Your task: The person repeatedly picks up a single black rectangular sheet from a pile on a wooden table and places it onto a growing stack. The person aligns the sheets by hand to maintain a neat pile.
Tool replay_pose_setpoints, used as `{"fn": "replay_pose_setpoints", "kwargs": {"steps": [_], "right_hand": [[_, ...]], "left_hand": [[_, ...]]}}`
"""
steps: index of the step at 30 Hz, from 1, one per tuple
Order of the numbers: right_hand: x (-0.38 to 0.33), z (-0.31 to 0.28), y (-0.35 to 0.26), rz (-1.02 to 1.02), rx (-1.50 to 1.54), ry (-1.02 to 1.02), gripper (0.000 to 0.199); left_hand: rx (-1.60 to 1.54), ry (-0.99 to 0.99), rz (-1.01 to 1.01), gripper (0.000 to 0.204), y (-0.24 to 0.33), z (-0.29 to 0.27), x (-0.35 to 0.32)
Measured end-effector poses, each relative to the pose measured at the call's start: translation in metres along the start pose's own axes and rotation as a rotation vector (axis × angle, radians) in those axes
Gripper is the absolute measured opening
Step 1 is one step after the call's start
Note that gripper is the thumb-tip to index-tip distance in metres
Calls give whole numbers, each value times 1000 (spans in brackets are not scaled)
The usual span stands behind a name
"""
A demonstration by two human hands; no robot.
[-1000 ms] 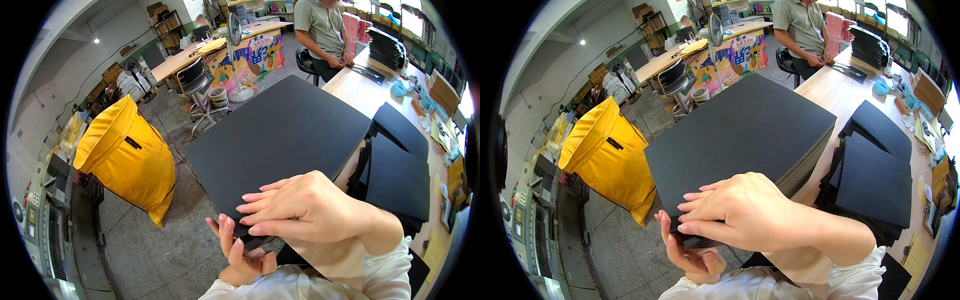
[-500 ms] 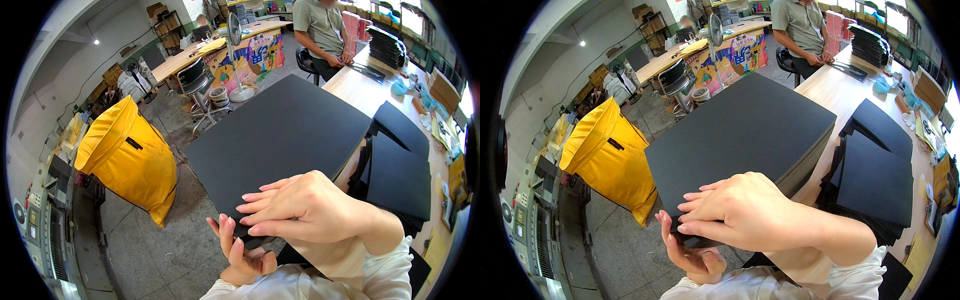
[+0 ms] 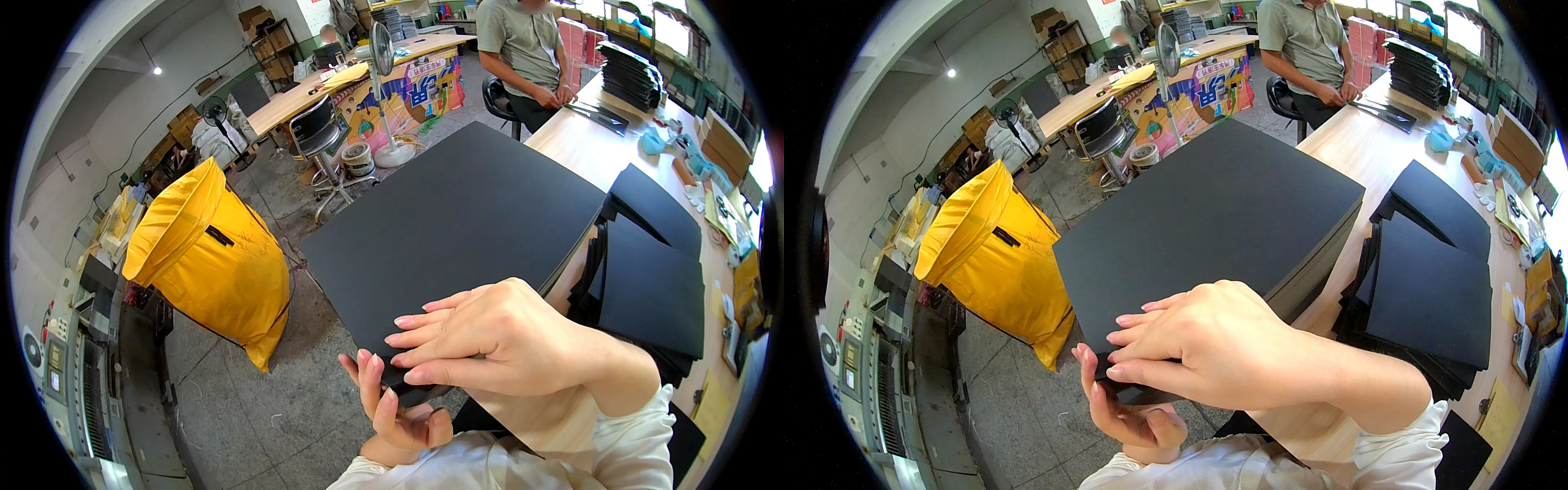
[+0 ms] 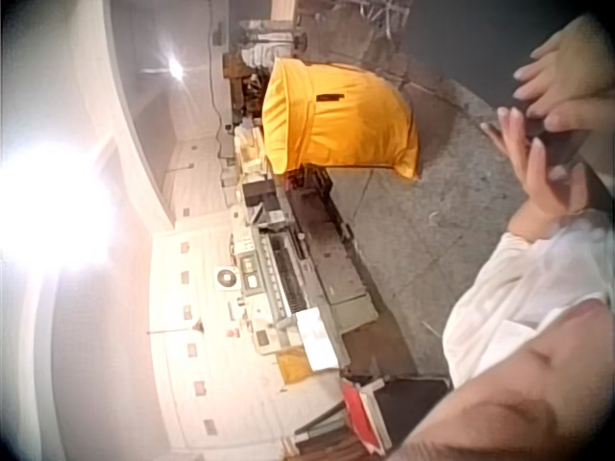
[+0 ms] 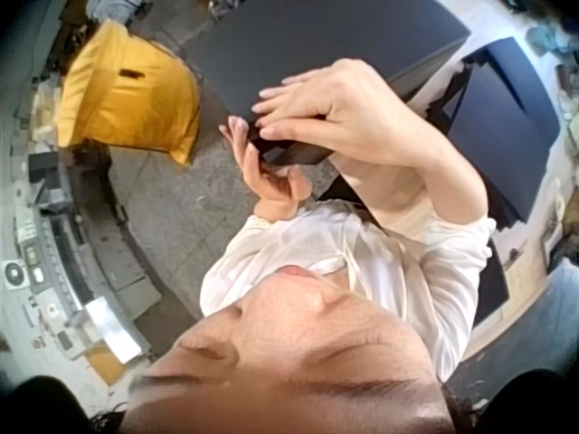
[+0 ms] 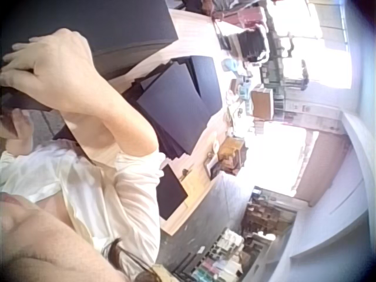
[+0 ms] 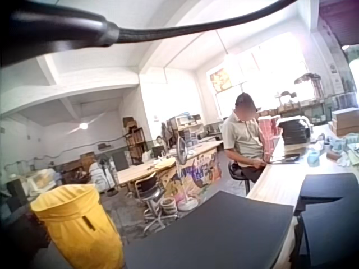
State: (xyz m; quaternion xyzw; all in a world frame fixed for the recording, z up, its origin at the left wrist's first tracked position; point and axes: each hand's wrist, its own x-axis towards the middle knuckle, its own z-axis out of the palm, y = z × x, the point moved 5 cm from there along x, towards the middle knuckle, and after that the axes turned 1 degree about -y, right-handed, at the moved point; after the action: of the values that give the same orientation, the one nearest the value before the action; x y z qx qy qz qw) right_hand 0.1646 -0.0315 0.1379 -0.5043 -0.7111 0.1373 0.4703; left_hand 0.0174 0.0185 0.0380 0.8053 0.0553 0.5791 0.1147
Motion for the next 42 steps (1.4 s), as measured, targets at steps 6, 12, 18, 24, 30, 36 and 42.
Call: {"fn": "replay_pose_setpoints", "kwargs": {"steps": [6,12,18,24,30,36,42], "right_hand": [[1,0,1,-3,6,0,18],[1,1,0,-3,8,6,18],[-2,3,-3,-95,-84,21,22],[-16,6,-8,-337,-234,82,30],[-20,-1,-11,-370,-398,124,43],[-47,-24,-43,-449,-975,368,37],[-208,-109,-133,-320,-461,1192,33]], "left_hand": [[14,1,-5,59,0,1,1],[-30,46,-23,60,-4,2,-5],[67,73,-20,53,4,3,2],[49,155,-86,51,5,-2,4],[47,108,-36,54,19,-14,36],[159,122,70,60,43,-30,55],[-344,195,477,38,120,9,-16]]}}
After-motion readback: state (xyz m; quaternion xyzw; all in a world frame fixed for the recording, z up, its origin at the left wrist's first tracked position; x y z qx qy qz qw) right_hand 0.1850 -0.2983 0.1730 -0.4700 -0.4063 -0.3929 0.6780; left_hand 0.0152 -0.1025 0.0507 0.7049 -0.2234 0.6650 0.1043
